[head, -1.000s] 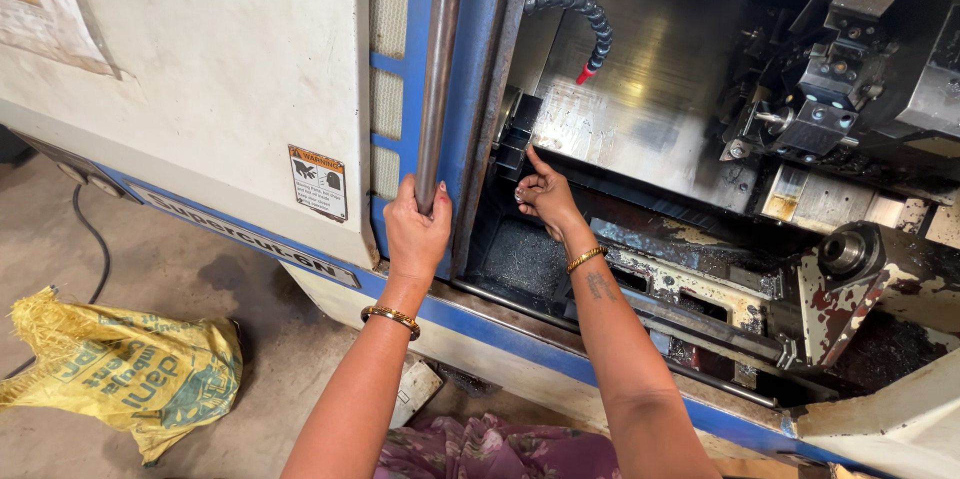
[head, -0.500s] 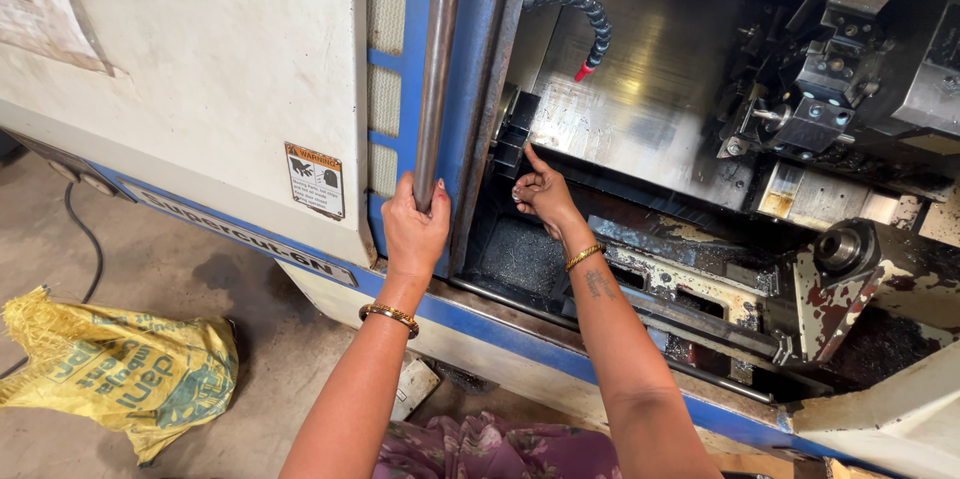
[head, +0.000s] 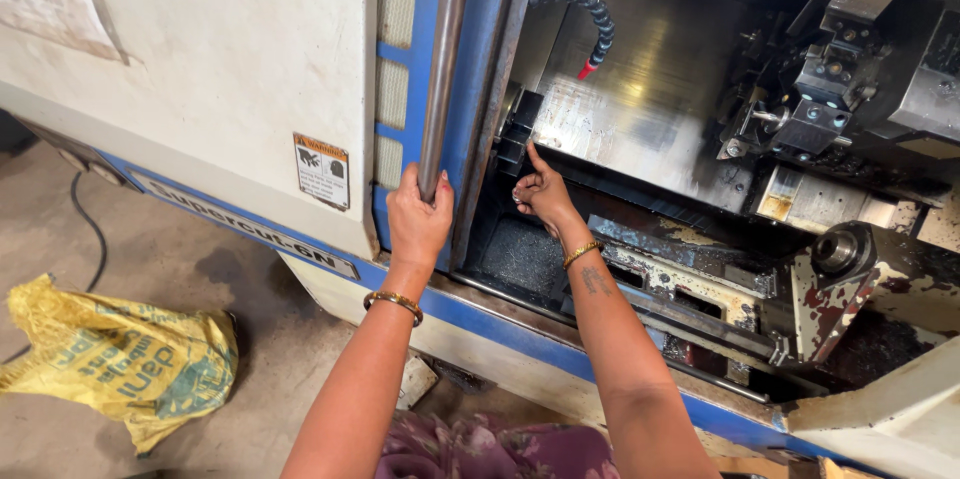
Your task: The person wipes the interior of a metalworking machine with a cloth, then uses a dial gauge to measure a small metal part. They place the part into the machine and wipe it again.
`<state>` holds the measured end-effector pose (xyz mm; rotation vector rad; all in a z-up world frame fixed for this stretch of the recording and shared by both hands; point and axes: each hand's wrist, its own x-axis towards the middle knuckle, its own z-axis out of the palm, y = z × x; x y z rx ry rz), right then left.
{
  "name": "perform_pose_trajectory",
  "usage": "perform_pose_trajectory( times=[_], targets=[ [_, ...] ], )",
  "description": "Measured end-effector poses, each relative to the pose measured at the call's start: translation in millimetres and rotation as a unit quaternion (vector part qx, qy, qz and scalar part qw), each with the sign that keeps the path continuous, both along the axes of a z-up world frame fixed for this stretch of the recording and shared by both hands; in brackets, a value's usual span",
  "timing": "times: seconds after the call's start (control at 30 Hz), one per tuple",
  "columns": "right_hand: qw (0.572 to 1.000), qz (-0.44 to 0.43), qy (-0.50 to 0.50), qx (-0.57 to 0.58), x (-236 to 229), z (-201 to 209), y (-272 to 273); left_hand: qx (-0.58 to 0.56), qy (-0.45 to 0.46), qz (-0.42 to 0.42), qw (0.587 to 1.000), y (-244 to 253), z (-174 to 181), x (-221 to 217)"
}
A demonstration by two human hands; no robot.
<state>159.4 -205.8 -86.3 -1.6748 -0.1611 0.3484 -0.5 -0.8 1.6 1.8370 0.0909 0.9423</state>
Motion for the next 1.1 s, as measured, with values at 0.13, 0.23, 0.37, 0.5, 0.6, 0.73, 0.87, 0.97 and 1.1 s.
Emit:
perform_pose_trajectory(
  times=[0.13,0.23,0.37,0.5,0.6,0.73,0.87,0.97,1.1],
  targets=[
    [1.0,0.004,-0.008,-0.002,0,1,1,0.009,-0.015,0.002,1.0,-1,-2,0],
    [1.0,0.006,0.0,-0.008,0,0,-2,-0.002,0.003,0.002,1.0,-1,-2,1],
    [1.0,-0.005,0.014,-0.003,5,-2,-2,0.001,-0.006,0.002,1.0,-1,-1,1],
    [1.0,-0.012,0.012,-0.003,20,-6,-9,0.002,-0.001,0.011,1.0,-1,-3,2],
    [1.0,-0.026,0.003,-0.002,32,-8,-15,0.001,-0.005,0.008,1.0,-1,-4,2],
    [0.995,-0.085,0.01,0.044,34,-13,-29,-0.011,0.023,0.006,1.0,-1,-4,3],
    [0.99,-0.11,0.013,0.089,13,-19,-52,0.013,-0.01,0.028,0.999,0,-4,3],
    [0.991,-0.101,-0.006,0.085,-17,-18,-73,0.02,-0.008,0.03,0.999,1,-5,4],
    [0.993,-0.079,-0.055,0.073,-73,12,-108,0.016,0.02,0.021,0.999,4,-7,5]
  ],
)
